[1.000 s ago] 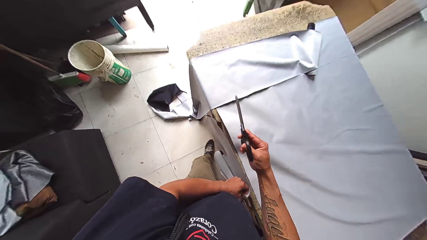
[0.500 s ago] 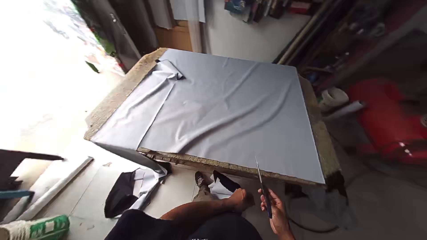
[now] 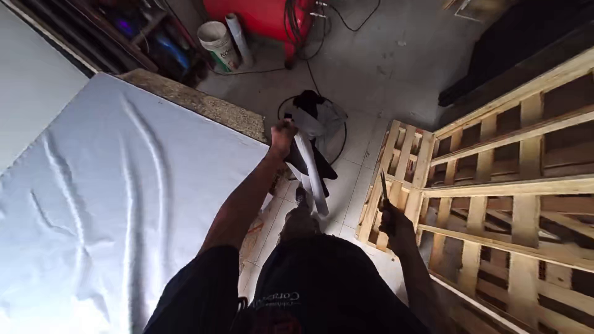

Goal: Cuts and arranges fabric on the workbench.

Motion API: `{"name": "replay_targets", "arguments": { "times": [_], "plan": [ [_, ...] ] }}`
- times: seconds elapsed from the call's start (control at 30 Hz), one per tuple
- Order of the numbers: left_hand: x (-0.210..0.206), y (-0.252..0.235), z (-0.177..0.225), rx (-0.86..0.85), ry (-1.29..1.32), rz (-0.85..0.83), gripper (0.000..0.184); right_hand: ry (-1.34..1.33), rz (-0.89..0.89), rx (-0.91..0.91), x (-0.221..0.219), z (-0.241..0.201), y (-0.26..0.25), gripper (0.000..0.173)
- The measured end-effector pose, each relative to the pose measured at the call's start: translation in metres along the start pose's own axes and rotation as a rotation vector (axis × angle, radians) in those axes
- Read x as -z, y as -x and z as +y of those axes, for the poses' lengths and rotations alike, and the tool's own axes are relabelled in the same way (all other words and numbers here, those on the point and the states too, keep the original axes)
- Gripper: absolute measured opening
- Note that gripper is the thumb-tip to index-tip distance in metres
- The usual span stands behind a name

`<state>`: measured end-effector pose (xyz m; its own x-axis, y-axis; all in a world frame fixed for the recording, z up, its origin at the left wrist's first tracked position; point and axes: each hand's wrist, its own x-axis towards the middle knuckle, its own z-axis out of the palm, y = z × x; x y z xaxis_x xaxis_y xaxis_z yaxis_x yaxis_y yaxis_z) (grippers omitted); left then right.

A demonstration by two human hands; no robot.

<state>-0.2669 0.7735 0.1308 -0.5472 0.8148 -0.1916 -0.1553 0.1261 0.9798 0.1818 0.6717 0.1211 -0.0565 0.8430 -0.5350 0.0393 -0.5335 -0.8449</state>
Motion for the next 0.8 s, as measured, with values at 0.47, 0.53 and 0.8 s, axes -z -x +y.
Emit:
{"name": "replay_targets", "arguments": {
  "times": [0.47,0.53,0.8],
  "plan": [
    [-0.160,-0.333,0.112,-0.400,-0.048,-0.183,0.014,-0.099,0.353,-0.165,-0.039,-0.030,-0.060,0.035],
    [-0.156,-0.350,0.084,-0.393,-0.225,-0.224,0.021,-0.116,0.362,-0.158,-0.041,-0.043,-0.077,0.034],
    [-0.064,-0.193,-0.137,0.252,-1.140,-0.652,0.037,-0.099,0.322,-0.172,-0.044,-0.068,-0.118,0.033]
  ]
}}
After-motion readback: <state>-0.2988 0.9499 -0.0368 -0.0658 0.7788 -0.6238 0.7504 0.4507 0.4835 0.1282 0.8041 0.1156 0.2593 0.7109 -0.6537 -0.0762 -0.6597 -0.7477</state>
